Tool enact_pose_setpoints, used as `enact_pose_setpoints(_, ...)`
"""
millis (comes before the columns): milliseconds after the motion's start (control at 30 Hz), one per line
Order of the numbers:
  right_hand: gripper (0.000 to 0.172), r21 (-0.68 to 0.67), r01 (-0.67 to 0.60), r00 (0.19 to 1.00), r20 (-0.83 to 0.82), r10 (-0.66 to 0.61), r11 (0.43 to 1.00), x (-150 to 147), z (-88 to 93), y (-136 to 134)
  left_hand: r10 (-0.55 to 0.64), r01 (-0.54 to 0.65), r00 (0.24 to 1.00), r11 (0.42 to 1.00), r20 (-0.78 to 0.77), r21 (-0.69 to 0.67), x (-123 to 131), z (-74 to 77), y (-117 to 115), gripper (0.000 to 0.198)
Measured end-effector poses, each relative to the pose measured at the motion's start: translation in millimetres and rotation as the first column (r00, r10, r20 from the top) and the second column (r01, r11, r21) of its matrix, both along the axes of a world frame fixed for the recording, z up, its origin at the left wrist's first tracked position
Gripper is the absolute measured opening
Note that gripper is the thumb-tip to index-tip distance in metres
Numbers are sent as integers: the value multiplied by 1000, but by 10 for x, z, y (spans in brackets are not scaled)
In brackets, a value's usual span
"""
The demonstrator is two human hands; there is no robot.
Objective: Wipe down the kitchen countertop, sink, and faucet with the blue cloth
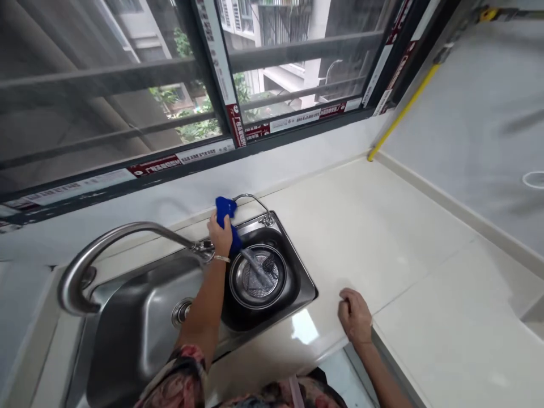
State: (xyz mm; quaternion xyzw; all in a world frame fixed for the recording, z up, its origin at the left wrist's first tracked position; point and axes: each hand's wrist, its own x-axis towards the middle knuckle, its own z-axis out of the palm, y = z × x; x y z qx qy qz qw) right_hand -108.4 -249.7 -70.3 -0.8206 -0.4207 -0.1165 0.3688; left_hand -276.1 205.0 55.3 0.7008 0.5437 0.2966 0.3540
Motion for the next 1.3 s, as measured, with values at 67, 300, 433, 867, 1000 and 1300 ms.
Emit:
enact_pose_setpoints(67, 14, 6, 30, 1000, -4, -30, 1000, 8, -8, -11, 89, -82, 994, 990, -57, 113, 127, -114, 180, 64)
enact_pose_setpoints(300, 16, 1, 24, 998, -57, -24, 1000, -78, 70, -88, 78, -13, 923, 985, -376, 172, 277, -735, 573, 55)
enact_pose_setpoints(433, 15, -73, 49, 997, -50, -53, 996, -79, 144, -112, 5, 88, 902, 977, -432, 196, 330, -880, 656, 55)
enact_pose_setpoints(867, 11, -173, 60, 998, -18, -64, 983, -63, 135, -146, -175, 312, 873, 918, -455, 244, 638, -938, 605, 60)
enact_pose_setpoints(1000, 12, -174, 47, 999, 1, -47, 984, -53, 141, -154, -255, 382, 871, 888, -420, 254, 821, -960, 582, 59)
enact_pose_setpoints(1300, 12, -213, 75, 996, -22, -81, 974, -81, 128, -174, -446, 628, 716, 748, -538, 216, 906, -876, 667, 54)
